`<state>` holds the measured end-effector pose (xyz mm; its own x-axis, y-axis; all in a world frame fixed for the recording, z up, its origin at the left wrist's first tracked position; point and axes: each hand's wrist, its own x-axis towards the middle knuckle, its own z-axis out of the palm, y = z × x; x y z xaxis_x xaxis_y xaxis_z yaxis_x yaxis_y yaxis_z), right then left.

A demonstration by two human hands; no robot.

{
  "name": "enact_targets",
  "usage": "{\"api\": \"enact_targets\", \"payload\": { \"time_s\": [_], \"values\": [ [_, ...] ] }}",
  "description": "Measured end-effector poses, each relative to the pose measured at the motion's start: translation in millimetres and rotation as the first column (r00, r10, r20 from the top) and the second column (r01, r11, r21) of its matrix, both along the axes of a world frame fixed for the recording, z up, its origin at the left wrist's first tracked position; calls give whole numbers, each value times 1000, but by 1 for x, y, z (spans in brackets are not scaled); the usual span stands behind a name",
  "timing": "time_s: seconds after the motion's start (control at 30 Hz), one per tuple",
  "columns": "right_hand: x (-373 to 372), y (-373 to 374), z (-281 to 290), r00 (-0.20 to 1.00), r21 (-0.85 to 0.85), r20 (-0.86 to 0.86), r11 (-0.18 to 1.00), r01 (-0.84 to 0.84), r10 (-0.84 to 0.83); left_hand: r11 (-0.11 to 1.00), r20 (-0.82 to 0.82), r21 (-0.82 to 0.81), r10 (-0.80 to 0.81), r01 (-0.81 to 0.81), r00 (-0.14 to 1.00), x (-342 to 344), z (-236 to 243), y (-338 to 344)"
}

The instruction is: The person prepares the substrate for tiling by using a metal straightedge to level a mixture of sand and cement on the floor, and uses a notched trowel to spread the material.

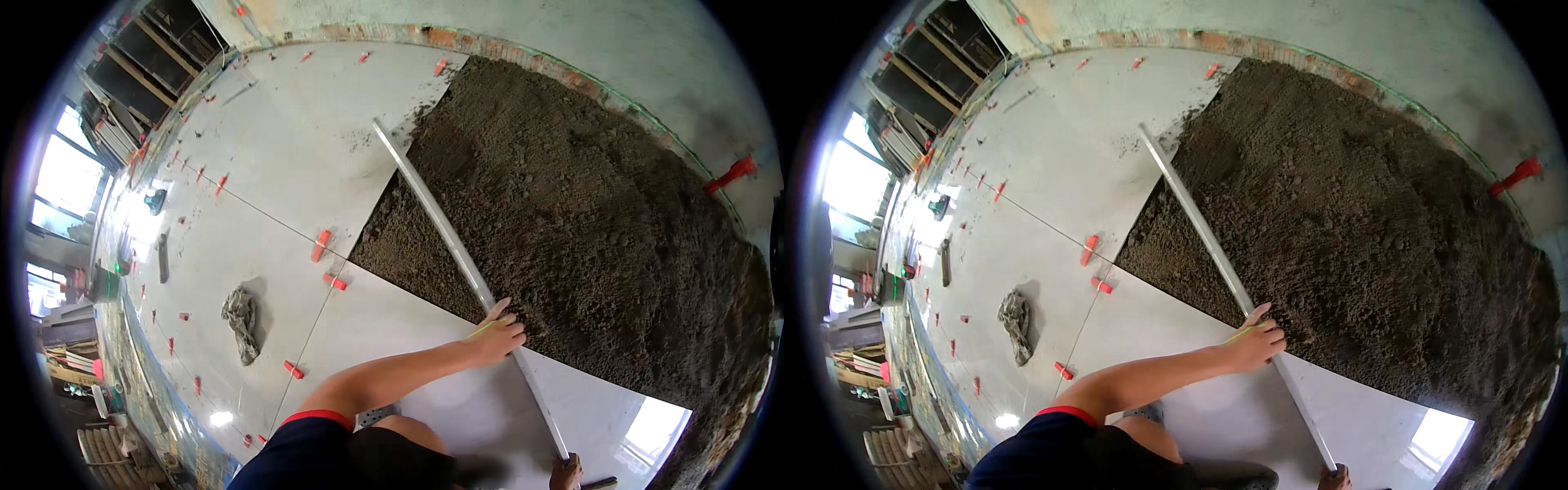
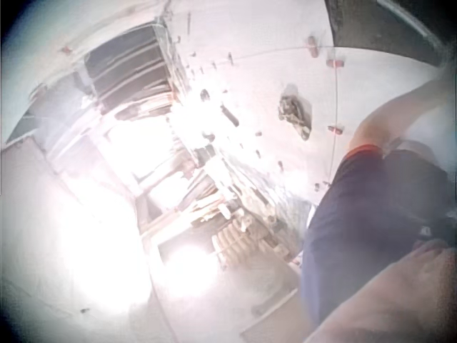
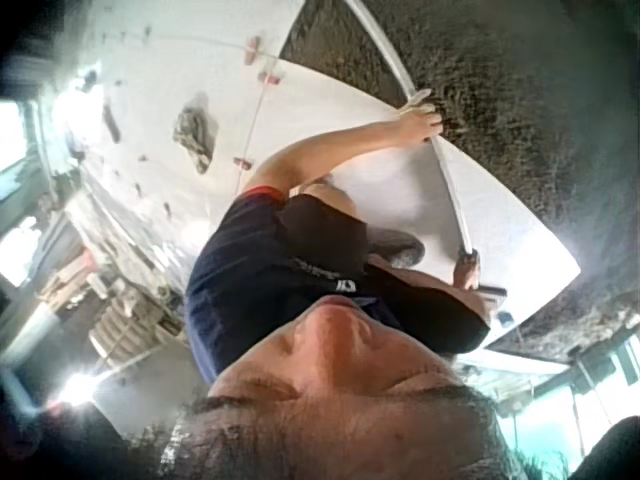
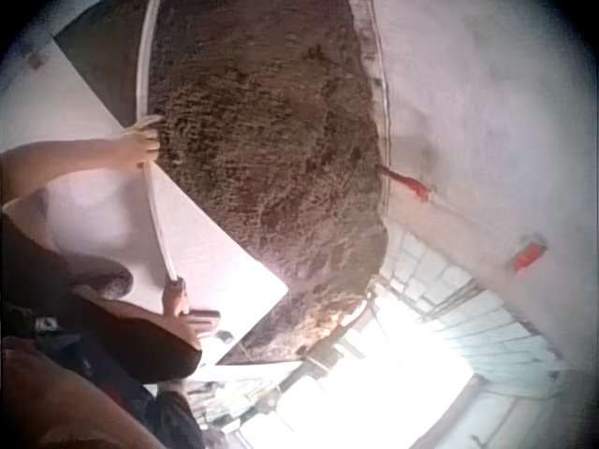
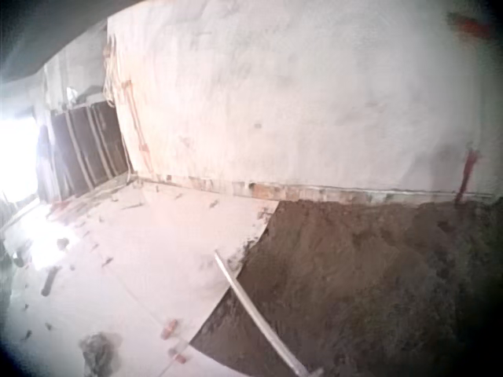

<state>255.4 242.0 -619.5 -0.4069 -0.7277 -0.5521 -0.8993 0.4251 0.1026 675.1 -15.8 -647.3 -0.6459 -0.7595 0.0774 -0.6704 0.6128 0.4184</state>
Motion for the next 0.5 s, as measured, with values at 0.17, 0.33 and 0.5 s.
{"api": "enact_targets", "payload": {
  "time_s": [0.17,0.33,0.5],
  "values": [
    [0,-2,11,924,-35,357,990,-134,138,997,184,-29,73,-68,980,64,17,21],
    [55,-21,-11,810,53,587,998,-20,-15,956,391,-68,288,-285,874,157,19,18],
    [126,-41,-16,804,-278,499,939,-203,322,880,440,-233,475,-414,762,163,27,5]
  ]
}}
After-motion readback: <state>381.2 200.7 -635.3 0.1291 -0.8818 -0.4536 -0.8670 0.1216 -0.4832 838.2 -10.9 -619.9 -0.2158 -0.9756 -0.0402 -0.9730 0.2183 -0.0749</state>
